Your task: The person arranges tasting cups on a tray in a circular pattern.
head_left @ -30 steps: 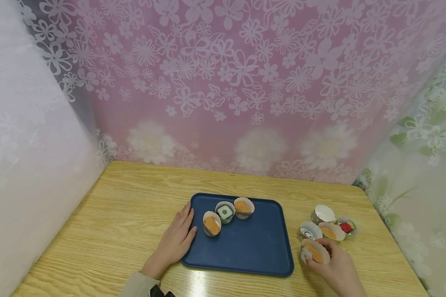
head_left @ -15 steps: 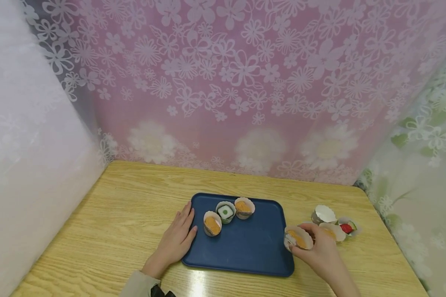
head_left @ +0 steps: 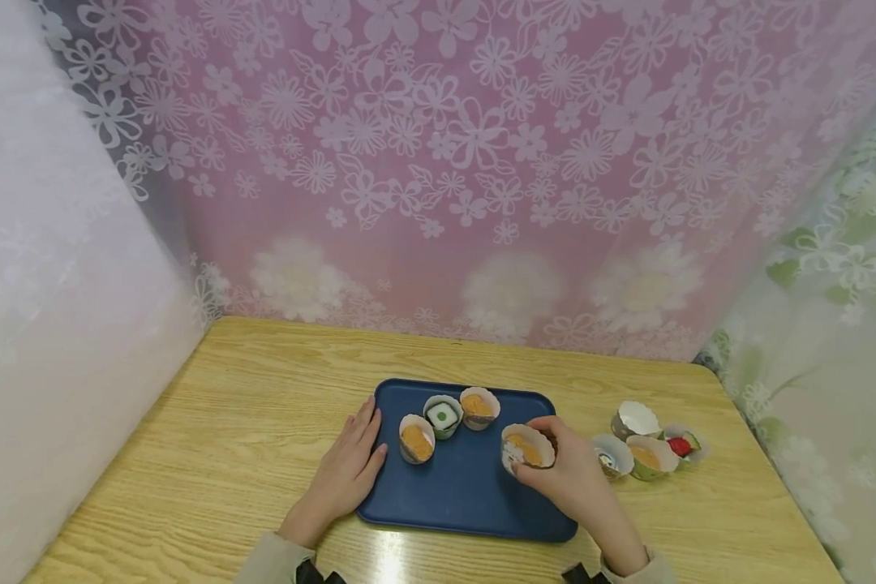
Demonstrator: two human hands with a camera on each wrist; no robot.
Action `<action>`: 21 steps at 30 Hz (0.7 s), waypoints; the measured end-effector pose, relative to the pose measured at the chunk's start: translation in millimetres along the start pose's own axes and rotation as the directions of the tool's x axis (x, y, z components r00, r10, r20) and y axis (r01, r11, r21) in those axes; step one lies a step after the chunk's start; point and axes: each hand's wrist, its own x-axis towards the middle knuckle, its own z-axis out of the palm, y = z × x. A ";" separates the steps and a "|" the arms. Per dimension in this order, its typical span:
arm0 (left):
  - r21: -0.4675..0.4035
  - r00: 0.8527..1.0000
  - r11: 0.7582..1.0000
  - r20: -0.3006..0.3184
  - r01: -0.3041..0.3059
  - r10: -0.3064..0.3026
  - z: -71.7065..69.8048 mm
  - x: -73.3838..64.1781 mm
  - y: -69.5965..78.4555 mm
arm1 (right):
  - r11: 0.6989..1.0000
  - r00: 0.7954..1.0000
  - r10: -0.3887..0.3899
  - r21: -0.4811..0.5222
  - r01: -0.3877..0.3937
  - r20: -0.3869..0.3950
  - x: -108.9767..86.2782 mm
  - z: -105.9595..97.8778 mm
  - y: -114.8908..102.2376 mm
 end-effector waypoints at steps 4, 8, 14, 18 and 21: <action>-0.002 1.000 1.000 -0.005 -0.005 0.005 -1.2 -0.6 0.9 | 0.999 0.999 -0.020 0.045 0.018 0.028 4.4 16.2 -8.4; -0.002 1.000 1.000 -0.007 -0.013 0.013 -1.6 -0.5 1.2 | 0.999 0.998 -0.042 0.037 0.040 0.040 6.9 31.5 -16.9; 0.004 1.000 1.000 -0.007 -0.025 0.025 -0.7 0.1 -0.1 | 0.999 0.995 -0.035 0.016 0.034 0.098 10.4 52.3 -24.2; 0.005 1.000 1.000 -0.004 -0.026 0.026 0.0 0.5 -1.3 | 1.000 0.987 -0.027 0.014 0.025 0.161 11.1 62.9 -25.7; 0.001 1.000 1.000 0.000 -0.024 0.024 0.0 0.6 -1.4 | 1.000 0.976 -0.025 0.015 0.023 0.214 11.0 70.2 -26.2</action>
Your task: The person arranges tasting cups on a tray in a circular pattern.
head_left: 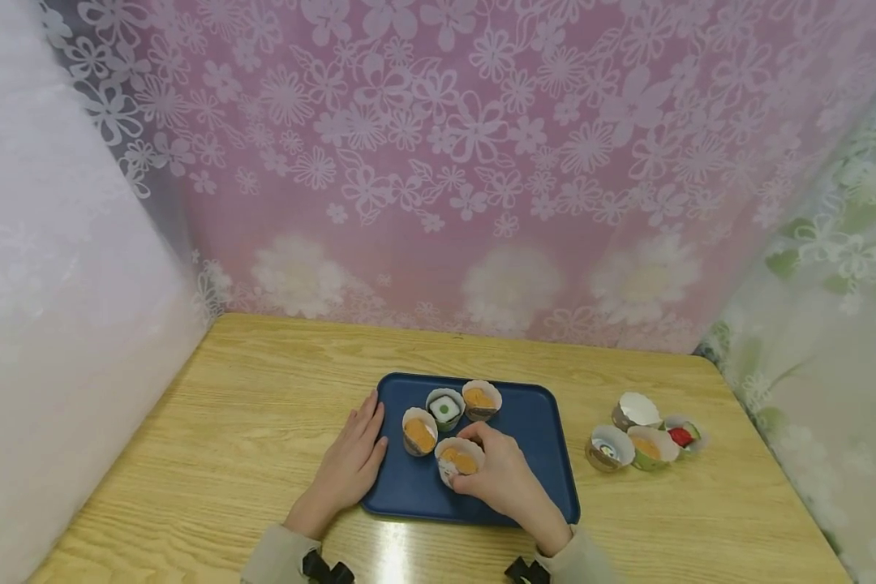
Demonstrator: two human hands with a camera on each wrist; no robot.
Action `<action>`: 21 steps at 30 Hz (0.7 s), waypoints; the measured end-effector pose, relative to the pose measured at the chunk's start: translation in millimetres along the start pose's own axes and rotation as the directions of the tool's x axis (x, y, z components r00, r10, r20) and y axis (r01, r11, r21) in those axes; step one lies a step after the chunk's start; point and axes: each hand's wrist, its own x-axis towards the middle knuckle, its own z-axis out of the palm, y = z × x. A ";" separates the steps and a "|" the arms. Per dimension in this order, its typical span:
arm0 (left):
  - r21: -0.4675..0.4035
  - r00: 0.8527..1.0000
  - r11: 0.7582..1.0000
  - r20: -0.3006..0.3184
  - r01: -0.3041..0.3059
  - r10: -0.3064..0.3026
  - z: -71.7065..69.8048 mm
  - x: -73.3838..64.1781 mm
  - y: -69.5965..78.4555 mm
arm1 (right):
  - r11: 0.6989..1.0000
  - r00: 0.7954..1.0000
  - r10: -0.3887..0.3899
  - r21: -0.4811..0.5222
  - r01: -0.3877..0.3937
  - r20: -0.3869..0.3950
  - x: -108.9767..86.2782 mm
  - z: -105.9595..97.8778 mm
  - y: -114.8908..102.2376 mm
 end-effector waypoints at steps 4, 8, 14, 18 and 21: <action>-0.003 1.000 1.000 0.003 0.005 -0.005 0.2 0.6 0.5 | 1.000 0.999 -0.002 -0.011 0.002 0.042 2.3 7.8 0.2; -0.001 1.000 1.000 0.008 0.011 -0.011 -0.2 0.9 0.6 | 1.000 0.999 0.004 -0.017 -0.003 0.049 4.4 13.6 1.7; 0.004 1.000 1.000 -0.008 0.001 -0.001 0.3 1.1 1.3 | 1.000 0.999 -0.015 -0.014 0.016 0.039 6.0 22.7 1.9; 0.004 1.000 1.000 -0.011 -0.003 0.003 -0.2 0.9 1.7 | 0.998 0.998 -0.060 -0.029 0.061 0.020 6.5 29.4 3.0; 0.000 1.000 1.000 -0.004 0.007 -0.007 -0.6 1.0 1.2 | 0.996 0.997 -0.082 -0.045 0.082 0.003 6.9 33.0 2.4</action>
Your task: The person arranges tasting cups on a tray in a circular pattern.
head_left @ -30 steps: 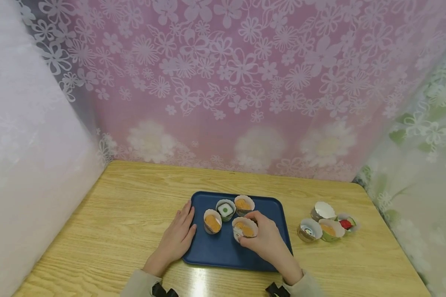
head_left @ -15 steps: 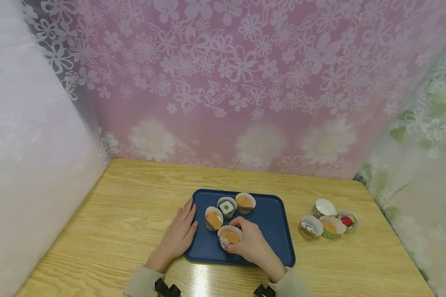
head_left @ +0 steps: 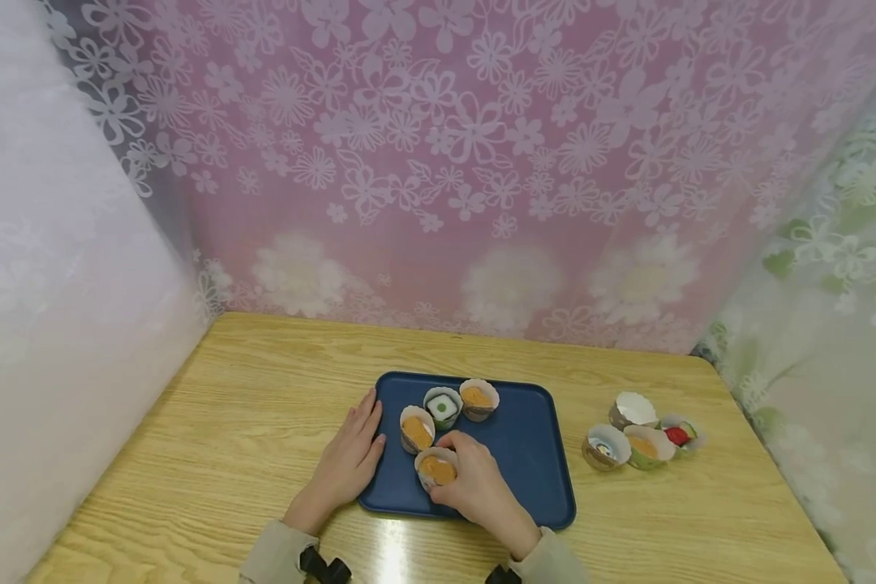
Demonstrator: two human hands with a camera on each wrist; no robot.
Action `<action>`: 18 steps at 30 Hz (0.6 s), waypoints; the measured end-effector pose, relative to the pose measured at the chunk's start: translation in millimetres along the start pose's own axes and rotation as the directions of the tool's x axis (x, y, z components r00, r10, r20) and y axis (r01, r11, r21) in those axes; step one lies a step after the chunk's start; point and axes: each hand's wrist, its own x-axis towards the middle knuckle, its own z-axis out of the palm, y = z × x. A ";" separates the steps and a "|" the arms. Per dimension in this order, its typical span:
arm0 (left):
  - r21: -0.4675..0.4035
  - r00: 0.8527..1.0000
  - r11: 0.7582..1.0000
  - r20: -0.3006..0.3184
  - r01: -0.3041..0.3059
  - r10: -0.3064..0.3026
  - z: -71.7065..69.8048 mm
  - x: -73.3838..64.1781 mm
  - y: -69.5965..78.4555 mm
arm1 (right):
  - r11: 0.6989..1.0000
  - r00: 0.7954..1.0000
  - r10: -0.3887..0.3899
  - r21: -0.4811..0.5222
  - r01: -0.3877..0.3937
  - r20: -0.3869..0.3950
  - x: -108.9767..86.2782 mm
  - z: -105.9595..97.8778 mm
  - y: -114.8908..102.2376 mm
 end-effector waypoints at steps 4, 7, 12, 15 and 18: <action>-0.003 1.000 1.000 0.006 0.007 -0.007 -0.1 0.9 -0.8 | 1.000 1.000 -0.015 -0.003 0.015 -0.024 0.0 3.5 -0.7; -0.009 1.000 1.000 0.011 0.006 -0.006 -0.6 1.6 -1.4 | 1.000 0.999 -0.025 0.002 0.026 -0.038 0.6 5.3 -1.1; -0.017 1.000 1.000 0.019 0.010 -0.009 -0.2 1.1 -1.7 | 0.999 0.998 -0.036 0.002 0.036 -0.047 1.1 7.5 0.0; -0.012 1.000 1.000 0.015 0.009 -0.009 0.1 0.5 -1.9 | 0.999 0.999 -0.038 -0.004 0.037 -0.031 1.1 7.2 0.0; -0.012 1.000 1.000 0.007 0.010 -0.010 0.3 -0.9 -1.8 | 0.999 0.999 -0.029 -0.025 0.030 0.023 -0.6 4.8 -2.0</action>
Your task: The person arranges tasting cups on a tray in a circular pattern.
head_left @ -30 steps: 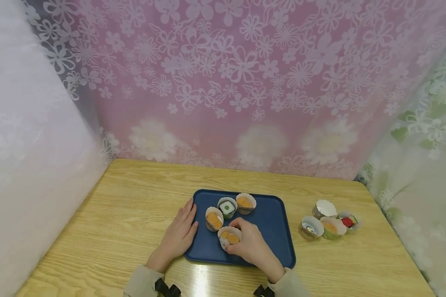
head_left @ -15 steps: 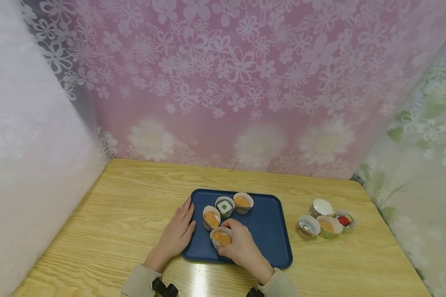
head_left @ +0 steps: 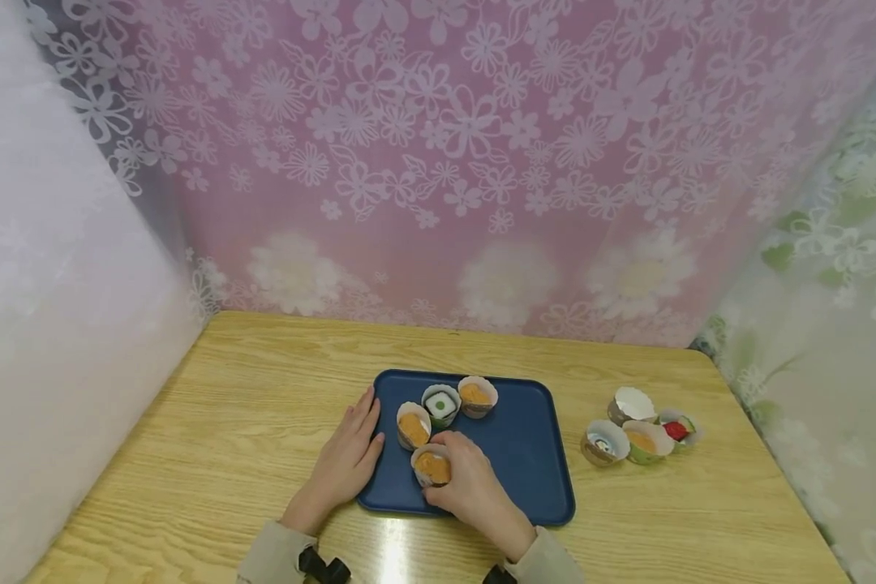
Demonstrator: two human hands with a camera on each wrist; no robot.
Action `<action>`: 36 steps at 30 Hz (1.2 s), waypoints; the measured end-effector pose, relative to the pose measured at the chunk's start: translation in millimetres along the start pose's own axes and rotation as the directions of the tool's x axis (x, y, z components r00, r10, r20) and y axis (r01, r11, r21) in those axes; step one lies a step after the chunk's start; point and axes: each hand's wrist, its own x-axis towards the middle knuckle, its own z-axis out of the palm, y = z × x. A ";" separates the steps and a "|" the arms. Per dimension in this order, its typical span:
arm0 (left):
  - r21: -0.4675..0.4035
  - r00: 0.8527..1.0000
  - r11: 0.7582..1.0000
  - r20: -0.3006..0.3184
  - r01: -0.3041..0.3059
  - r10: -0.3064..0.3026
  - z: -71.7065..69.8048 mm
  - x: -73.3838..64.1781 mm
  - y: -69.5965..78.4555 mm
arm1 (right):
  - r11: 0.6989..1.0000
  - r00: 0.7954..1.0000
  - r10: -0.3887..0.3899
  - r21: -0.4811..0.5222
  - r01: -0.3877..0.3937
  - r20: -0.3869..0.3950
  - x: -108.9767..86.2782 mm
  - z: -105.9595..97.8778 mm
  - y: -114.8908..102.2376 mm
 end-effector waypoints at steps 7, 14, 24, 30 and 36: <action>-0.001 1.000 1.000 -0.016 -0.005 0.005 1.0 -0.4 2.5 | 0.999 0.994 0.007 -0.033 -0.003 0.109 -8.5 -19.3 -7.6; 0.023 1.000 1.000 -0.024 -0.005 0.005 4.7 -2.5 4.1 | 1.000 0.983 0.031 -0.001 -0.032 0.183 -17.3 -50.0 -5.9; 0.043 0.999 0.999 -0.039 -0.013 0.015 4.5 -2.1 0.9 | 0.995 0.991 -0.025 0.103 0.012 0.128 -20.7 -99.5 10.9; 0.034 1.000 0.999 -0.014 -0.003 0.003 3.1 -1.6 0.3 | 0.989 0.995 -0.099 0.111 0.099 -0.010 -25.0 -122.3 24.8; 0.035 1.000 0.999 -0.007 -0.008 0.008 1.8 2.1 0.1 | 0.979 0.960 -0.198 0.012 0.205 -0.196 -29.4 -140.7 36.6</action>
